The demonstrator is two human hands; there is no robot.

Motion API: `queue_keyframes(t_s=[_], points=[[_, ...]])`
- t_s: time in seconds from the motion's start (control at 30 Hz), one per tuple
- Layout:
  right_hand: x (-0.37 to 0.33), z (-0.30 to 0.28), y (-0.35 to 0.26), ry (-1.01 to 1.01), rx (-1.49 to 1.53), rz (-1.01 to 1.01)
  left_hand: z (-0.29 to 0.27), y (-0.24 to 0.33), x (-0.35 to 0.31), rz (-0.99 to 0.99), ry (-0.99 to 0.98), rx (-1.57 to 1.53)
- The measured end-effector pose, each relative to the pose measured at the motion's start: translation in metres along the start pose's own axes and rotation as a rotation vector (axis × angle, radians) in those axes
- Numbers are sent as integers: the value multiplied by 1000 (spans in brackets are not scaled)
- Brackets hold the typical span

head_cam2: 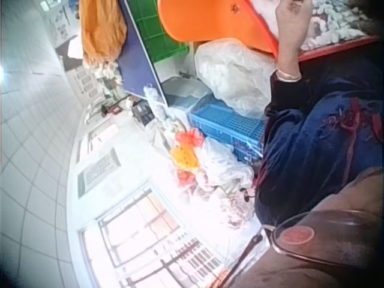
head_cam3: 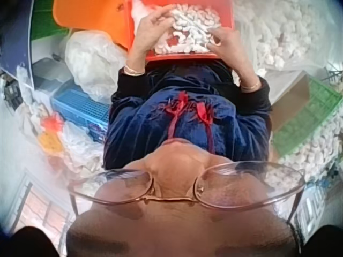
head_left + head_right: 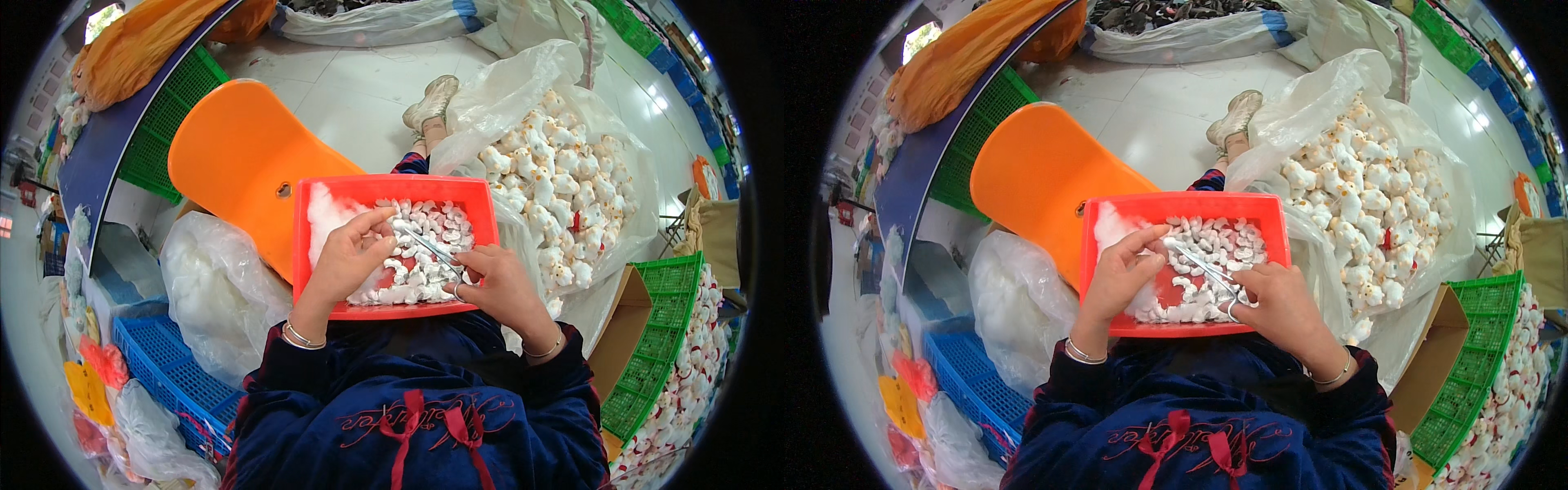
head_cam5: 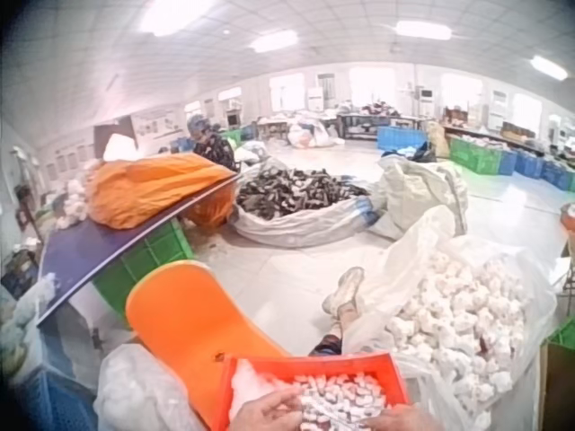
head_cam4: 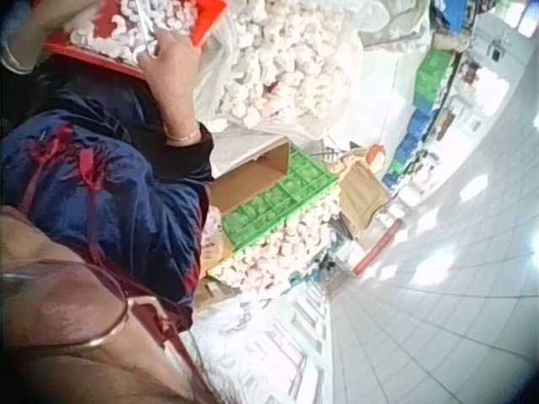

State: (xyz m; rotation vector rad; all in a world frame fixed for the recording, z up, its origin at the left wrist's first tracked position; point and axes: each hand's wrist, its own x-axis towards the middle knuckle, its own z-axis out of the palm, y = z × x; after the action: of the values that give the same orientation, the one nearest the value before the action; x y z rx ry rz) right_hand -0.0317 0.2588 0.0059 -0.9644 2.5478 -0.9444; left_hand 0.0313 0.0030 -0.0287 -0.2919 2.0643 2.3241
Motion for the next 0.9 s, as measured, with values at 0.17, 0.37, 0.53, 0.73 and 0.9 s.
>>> queue_keyframes(t_s=[0.17, 0.37, 0.53, 0.73, 0.9], points=[[-4, -2, -3, -72, -87, 28, 4, 4, 4, -4, -25, 111], [-9, -14, 6, -50, -67, 12, -5, -6, 7, -21, 74, -116], [-4, -20, -1, 24, -184, -85, -2, -1, 5, -68, 45, -275], [0, -20, -3, 52, -258, -136, 1, 2, 3, -104, 36, -206], [0, -21, -1, 31, -290, -135, 6, -2, 3, -94, 54, -198]])
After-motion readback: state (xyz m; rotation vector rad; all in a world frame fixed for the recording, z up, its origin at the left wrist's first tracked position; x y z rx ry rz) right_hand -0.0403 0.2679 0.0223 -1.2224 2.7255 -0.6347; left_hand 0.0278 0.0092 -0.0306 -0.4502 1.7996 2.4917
